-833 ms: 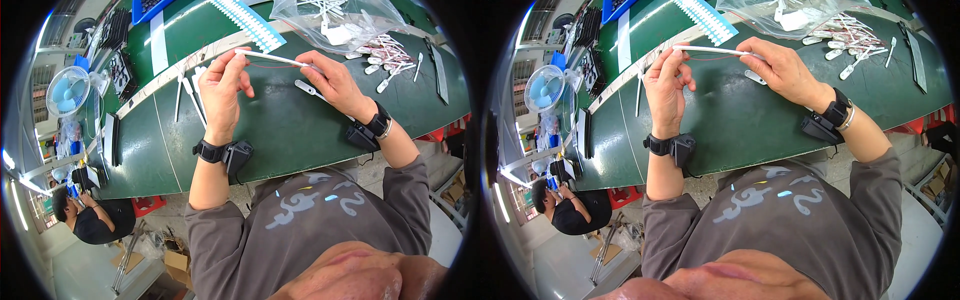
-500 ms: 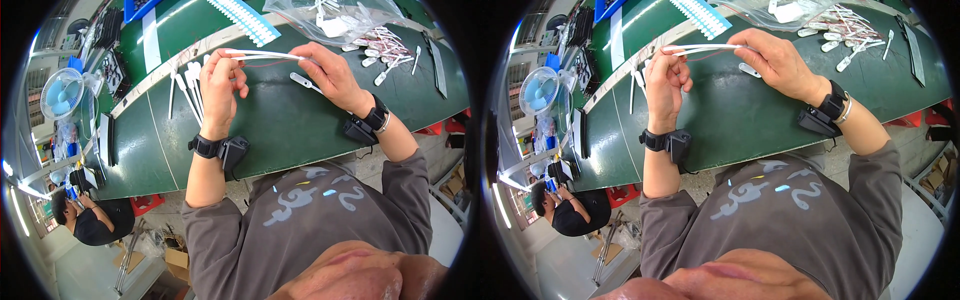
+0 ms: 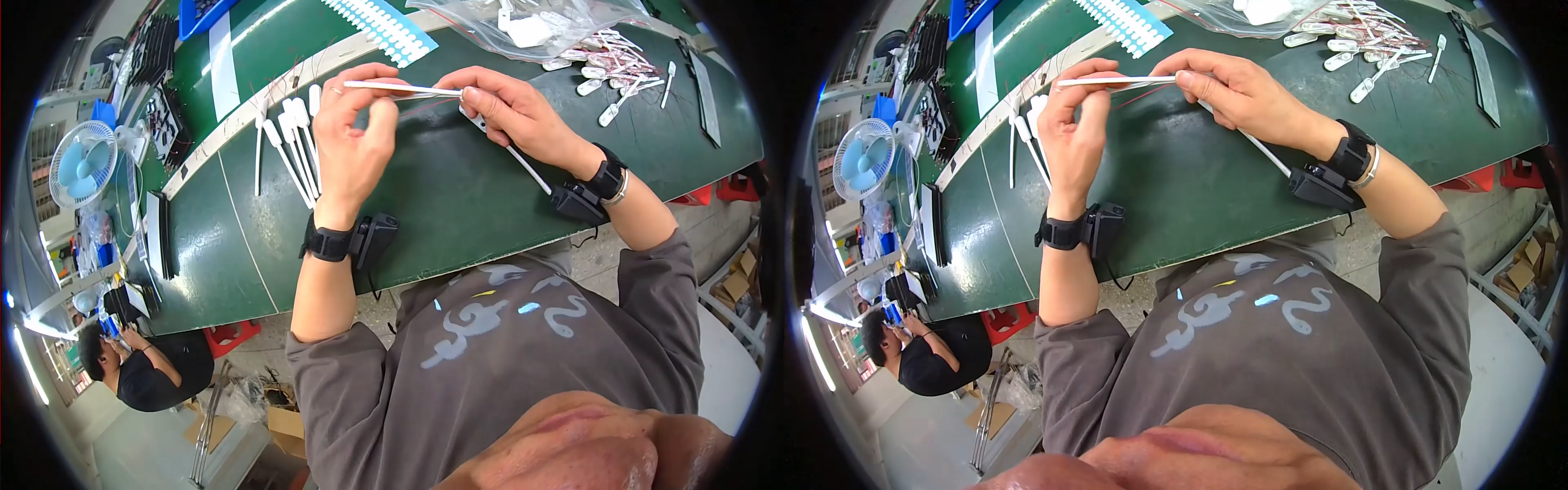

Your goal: The person assembles electronic components by hand, picking up a white plastic casing and a wire, threading the wire through the casing, and pressing the two halves of the casing together. They then repeat the process with a second unit before setting the completed items aside on the green work surface.

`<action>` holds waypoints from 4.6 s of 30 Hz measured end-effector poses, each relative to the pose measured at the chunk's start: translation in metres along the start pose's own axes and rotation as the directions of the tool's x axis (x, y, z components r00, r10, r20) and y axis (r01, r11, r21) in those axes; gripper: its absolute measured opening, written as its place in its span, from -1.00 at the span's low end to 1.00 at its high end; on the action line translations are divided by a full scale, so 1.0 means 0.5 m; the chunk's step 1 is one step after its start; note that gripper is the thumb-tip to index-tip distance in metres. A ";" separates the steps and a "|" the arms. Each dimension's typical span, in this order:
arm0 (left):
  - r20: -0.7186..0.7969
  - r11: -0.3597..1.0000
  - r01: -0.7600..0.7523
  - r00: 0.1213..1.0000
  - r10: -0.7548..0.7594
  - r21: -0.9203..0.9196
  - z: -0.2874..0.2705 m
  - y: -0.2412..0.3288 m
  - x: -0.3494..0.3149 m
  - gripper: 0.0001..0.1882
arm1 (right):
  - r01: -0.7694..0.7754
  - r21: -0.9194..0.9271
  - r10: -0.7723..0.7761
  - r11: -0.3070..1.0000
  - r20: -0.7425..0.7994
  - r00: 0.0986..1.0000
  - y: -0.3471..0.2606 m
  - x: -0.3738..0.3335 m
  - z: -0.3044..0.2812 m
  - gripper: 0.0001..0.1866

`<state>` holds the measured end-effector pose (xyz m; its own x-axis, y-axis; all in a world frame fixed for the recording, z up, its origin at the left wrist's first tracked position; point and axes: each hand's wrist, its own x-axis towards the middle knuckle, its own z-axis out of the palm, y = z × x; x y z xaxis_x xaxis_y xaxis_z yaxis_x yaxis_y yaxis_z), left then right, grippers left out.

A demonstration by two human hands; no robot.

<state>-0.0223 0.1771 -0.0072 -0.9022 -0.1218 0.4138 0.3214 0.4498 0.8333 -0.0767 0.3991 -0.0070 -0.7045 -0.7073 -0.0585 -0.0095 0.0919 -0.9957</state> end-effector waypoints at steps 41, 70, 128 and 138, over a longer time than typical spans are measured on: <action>-0.013 0.964 0.265 0.964 -0.265 -0.029 0.027 0.023 -0.021 -0.86 | 0.129 -0.232 -0.140 0.964 -0.033 0.990 0.017 0.001 0.006 -0.67; 0.091 0.873 0.376 0.926 -0.366 -0.311 0.006 0.016 -0.005 -0.81 | 0.076 -0.034 -0.076 0.997 -0.024 0.997 0.021 0.000 0.007 -0.69; 0.163 0.801 0.358 0.934 -0.319 -0.481 -0.063 0.045 0.031 -0.74 | 0.151 -0.271 -0.160 0.951 -0.008 0.987 -0.005 0.002 -0.006 -0.78; 0.083 0.791 0.320 0.942 -0.326 -0.521 -0.036 0.028 0.023 -0.71 | 0.229 -0.390 -0.254 0.892 -0.012 0.967 -0.006 0.004 -0.010 -0.78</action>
<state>-0.0230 0.1661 0.0156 -0.9784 -0.1875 0.0876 0.1156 -0.1440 0.9828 -0.0817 0.4008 -0.0036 -0.6874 -0.6991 0.1970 -0.4466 0.1929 -0.8737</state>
